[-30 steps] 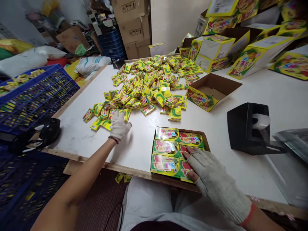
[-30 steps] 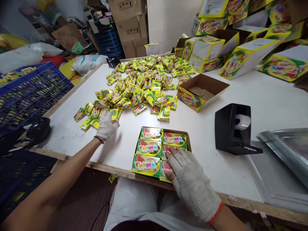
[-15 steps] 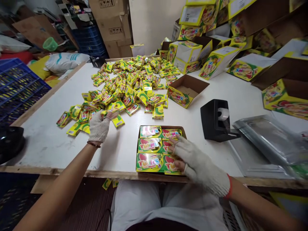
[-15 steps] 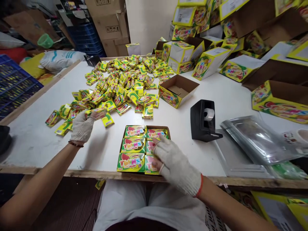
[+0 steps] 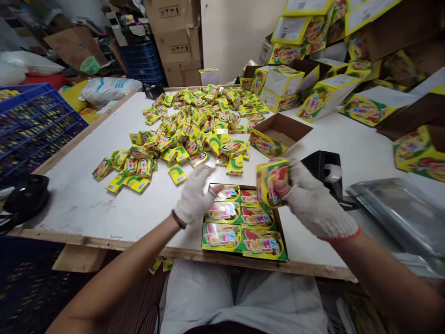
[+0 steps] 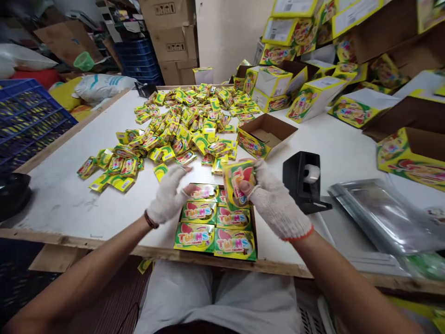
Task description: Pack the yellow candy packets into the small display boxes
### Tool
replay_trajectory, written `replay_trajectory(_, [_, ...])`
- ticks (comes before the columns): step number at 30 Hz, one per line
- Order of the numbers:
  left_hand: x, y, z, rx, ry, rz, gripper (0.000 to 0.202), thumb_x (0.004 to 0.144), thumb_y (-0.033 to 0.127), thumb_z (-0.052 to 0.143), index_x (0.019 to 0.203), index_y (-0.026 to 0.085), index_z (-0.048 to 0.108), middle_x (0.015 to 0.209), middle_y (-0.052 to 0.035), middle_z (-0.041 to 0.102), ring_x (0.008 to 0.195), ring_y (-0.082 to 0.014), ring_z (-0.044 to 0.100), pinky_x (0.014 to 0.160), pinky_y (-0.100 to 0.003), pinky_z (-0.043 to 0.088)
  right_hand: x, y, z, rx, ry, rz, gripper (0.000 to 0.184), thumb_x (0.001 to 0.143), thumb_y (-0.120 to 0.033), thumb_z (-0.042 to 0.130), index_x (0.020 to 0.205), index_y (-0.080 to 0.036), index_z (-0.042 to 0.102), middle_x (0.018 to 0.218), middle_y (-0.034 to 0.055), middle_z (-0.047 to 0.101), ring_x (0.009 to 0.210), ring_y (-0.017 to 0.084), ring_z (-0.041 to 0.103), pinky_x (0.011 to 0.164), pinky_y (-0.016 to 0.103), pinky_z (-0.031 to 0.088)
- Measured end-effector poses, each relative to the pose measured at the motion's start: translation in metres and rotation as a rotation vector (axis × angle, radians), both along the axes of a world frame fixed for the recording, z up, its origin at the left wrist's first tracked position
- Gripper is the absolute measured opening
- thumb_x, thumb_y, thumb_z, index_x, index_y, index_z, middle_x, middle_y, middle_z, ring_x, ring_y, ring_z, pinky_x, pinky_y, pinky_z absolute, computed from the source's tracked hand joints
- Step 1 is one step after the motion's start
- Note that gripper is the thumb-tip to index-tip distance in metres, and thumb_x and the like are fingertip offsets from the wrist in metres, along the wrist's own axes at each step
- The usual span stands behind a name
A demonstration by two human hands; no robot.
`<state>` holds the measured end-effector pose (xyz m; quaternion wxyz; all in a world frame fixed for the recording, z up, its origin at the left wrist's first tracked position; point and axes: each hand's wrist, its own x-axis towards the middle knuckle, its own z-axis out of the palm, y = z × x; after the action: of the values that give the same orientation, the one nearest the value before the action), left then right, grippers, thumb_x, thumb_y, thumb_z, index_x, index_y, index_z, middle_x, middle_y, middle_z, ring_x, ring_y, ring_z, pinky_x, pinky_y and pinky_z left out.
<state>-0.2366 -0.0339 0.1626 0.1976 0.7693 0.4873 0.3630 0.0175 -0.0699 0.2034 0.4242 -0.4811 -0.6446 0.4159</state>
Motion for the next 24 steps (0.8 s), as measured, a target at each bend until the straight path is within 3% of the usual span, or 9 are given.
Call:
replay_trajectory(3, [-0.033, 0.043, -0.028, -0.115, 0.309, 0.373, 0.06, 0.089, 0.055, 0.055, 0.133, 0.014, 0.058, 0.146, -0.021, 0.044, 0.143, -0.0385, 0.033, 0.118, -0.054, 0.029, 0.019, 0.006, -0.005, -0.108, -0.319, 0.162, 0.039, 0.092, -0.045, 0.054, 0.121, -0.02, 0.064, 0.097, 0.0053, 0.072, 0.087, 0.022, 0.065, 0.081, 0.036, 0.057])
replay_trajectory(6, [-0.054, 0.07, -0.049, -0.312, 0.547, 0.548, 0.082, 0.082, 0.063, 0.061, 0.146, 0.015, 0.045, 0.154, -0.0256, 0.034, 0.147, -0.0466, 0.023, 0.115, -0.061, 0.027, 0.011, 0.007, -0.013, -0.118, -0.649, 0.316, 0.029, 0.094, -0.032, 0.046, 0.107, -0.02, 0.07, 0.089, 0.0048, 0.071, 0.078, 0.019, 0.063, 0.073, 0.032, 0.053])
replay_trajectory(10, [-0.071, 0.079, -0.058, -0.345, 0.643, 0.515, 0.098, 0.077, 0.064, 0.065, 0.152, 0.011, 0.033, 0.144, -0.0257, 0.047, 0.135, -0.0411, 0.045, 0.11, -0.049, 0.038, -0.007, 0.004, -0.026, 0.063, -0.927, 0.353, 0.03, 0.096, -0.025, 0.043, 0.095, -0.017, 0.072, 0.093, 0.0098, 0.07, 0.081, 0.021, 0.064, 0.075, 0.033, 0.051])
replay_trajectory(13, [-0.08, 0.074, -0.055, -0.305, 0.643, 0.448, 0.079, 0.081, 0.06, 0.06, 0.141, 0.011, 0.044, 0.134, -0.0223, 0.057, 0.123, -0.0373, 0.056, 0.099, -0.043, 0.046, -0.009, -0.004, -0.044, 0.266, -0.952, 0.318, 0.035, 0.098, -0.028, 0.042, 0.112, -0.013, 0.071, 0.117, 0.0173, 0.069, 0.108, 0.028, 0.064, 0.092, 0.042, 0.052])
replay_trajectory(15, [-0.084, 0.069, -0.05, -0.302, 0.638, 0.426, 0.056, 0.086, 0.056, 0.053, 0.124, 0.014, 0.056, 0.121, -0.0199, 0.064, 0.113, -0.0366, 0.062, 0.091, -0.043, 0.049, -0.007, -0.011, -0.058, 0.385, -0.976, 0.283, 0.043, 0.097, -0.029, 0.045, 0.128, -0.007, 0.064, 0.135, 0.0224, 0.062, 0.127, 0.034, 0.056, 0.105, 0.051, 0.046])
replay_trajectory(18, [-0.088, 0.059, -0.036, -0.284, 0.452, 0.515, 0.034, 0.089, 0.05, 0.05, 0.095, 0.018, 0.061, 0.096, -0.0154, 0.07, 0.096, -0.0336, 0.067, 0.078, -0.039, 0.051, -0.005, -0.019, -0.073, 0.431, -1.021, 0.239, 0.052, 0.095, -0.03, 0.049, 0.137, 0.0, 0.057, 0.142, 0.0272, 0.055, 0.133, 0.04, 0.051, 0.11, 0.059, 0.041])
replay_trajectory(21, [-0.079, 0.047, -0.014, -0.317, 0.04, 0.603, 0.038, 0.091, 0.053, 0.043, 0.089, 0.018, 0.056, 0.085, -0.011, 0.069, 0.068, -0.0226, 0.068, 0.057, -0.03, 0.05, -0.003, -0.019, -0.074, 0.44, -0.891, 0.223, 0.048, 0.096, -0.032, 0.049, 0.134, -0.006, 0.061, 0.136, 0.0241, 0.061, 0.13, 0.037, 0.055, 0.109, 0.058, 0.044])
replay_trajectory(24, [-0.048, 0.029, 0.01, -0.437, -0.511, 0.45, 0.05, 0.088, 0.065, 0.042, 0.098, 0.017, 0.053, 0.084, -0.0083, 0.07, 0.048, -0.0156, 0.062, 0.042, -0.025, 0.047, -0.003, -0.014, -0.061, 0.431, -0.592, 0.09, 0.042, 0.098, -0.032, 0.047, 0.136, -0.018, 0.059, 0.132, 0.0153, 0.064, 0.126, 0.029, 0.059, 0.106, 0.048, 0.051])
